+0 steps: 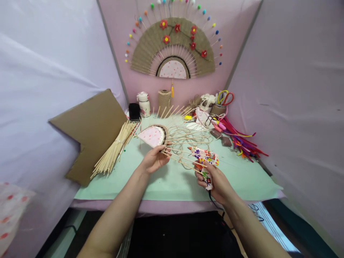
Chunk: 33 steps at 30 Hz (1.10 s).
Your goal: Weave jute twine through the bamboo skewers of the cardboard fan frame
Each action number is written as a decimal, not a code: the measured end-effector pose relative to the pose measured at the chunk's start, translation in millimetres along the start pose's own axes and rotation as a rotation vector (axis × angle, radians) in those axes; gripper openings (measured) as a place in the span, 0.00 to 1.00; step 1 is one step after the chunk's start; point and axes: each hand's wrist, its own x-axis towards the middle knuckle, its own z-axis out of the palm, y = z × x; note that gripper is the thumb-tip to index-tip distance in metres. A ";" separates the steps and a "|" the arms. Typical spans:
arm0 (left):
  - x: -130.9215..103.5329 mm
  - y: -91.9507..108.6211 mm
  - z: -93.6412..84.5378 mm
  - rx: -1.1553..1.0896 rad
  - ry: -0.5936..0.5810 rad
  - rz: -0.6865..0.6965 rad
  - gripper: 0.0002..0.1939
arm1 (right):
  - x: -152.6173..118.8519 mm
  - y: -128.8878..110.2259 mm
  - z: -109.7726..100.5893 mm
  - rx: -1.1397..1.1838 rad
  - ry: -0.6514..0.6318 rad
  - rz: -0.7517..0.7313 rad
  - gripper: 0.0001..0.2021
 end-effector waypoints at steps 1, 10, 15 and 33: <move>-0.1 -2.7 -3.1 0.007 0.011 -0.026 0.11 | 1.0 3.2 -0.7 0.013 0.028 0.014 0.16; -2.0 -8.3 -8.8 0.035 0.159 -0.169 0.20 | 6.4 24.3 -9.5 0.087 0.097 0.114 0.13; 5.5 -4.9 -1.0 -0.020 0.418 0.124 0.11 | 8.1 27.4 -10.8 0.097 0.103 0.119 0.13; 24.3 10.1 35.7 -0.256 0.099 0.097 0.15 | -24.9 -10.7 5.7 -0.168 -0.159 -0.123 0.22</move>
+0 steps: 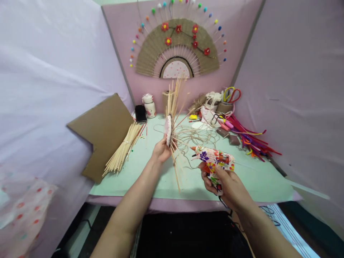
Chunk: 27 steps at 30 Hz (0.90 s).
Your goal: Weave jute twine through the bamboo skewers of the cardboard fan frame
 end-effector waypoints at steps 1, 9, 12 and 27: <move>0.3 -2.7 -2.4 -0.043 -0.013 -0.025 0.15 | 0.2 2.6 3.7 -0.038 -0.024 0.009 0.23; -2.7 -8.4 -20.3 -0.200 -0.122 -0.075 0.25 | 1.2 19.5 28.9 -0.257 -0.177 0.077 0.26; -0.8 -9.1 -24.3 -0.236 -0.156 -0.093 0.25 | 3.2 22.6 31.3 -0.256 -0.165 0.091 0.26; -3.8 -13.6 -22.2 -0.321 -0.119 -0.035 0.24 | 6.7 28.8 41.7 -0.219 -0.196 0.128 0.30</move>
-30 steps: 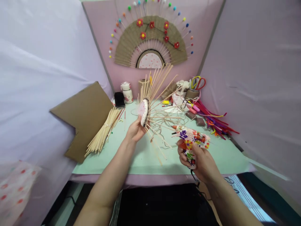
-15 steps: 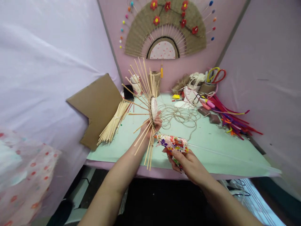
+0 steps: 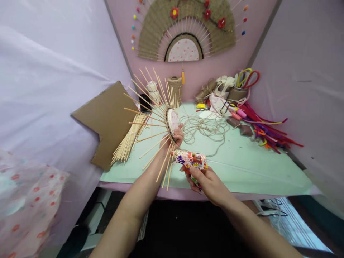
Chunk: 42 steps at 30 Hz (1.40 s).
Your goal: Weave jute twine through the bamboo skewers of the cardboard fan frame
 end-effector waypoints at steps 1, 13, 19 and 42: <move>-0.1 -0.3 -0.2 0.006 0.000 -0.002 0.24 | 0.1 0.5 0.0 0.003 -0.007 0.002 0.30; -0.1 -0.1 -2.0 -0.047 -0.062 -0.133 0.20 | 3.7 13.9 -2.6 0.007 -0.029 0.013 0.26; 0.6 0.6 -2.9 -0.022 -0.041 -0.132 0.20 | 2.9 15.0 -2.5 -0.001 -0.021 0.031 0.27; -0.7 2.3 0.6 -0.070 0.004 -0.165 0.17 | 1.9 21.4 -2.2 -0.081 -0.020 -0.004 0.23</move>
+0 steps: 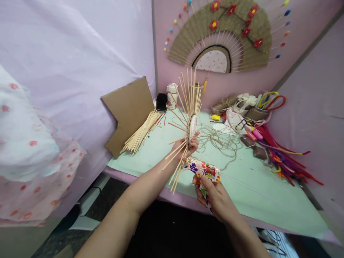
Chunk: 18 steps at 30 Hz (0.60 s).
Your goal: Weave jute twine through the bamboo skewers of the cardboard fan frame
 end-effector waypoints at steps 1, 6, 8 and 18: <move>-0.3 -0.2 0.4 -0.002 0.005 0.004 0.17 | 0.0 0.3 0.0 0.002 0.000 -0.001 0.23; -0.6 -0.3 0.1 -0.008 0.016 0.025 0.18 | 0.0 0.6 0.4 0.010 -0.002 0.002 0.22; -0.6 -0.1 -0.7 -0.016 0.007 0.023 0.18 | -0.3 -0.3 1.1 0.009 0.003 0.012 0.22; 4.1 2.4 -8.5 -0.090 -0.027 -0.004 0.18 | -2.1 5.2 2.1 0.037 -0.008 0.042 0.23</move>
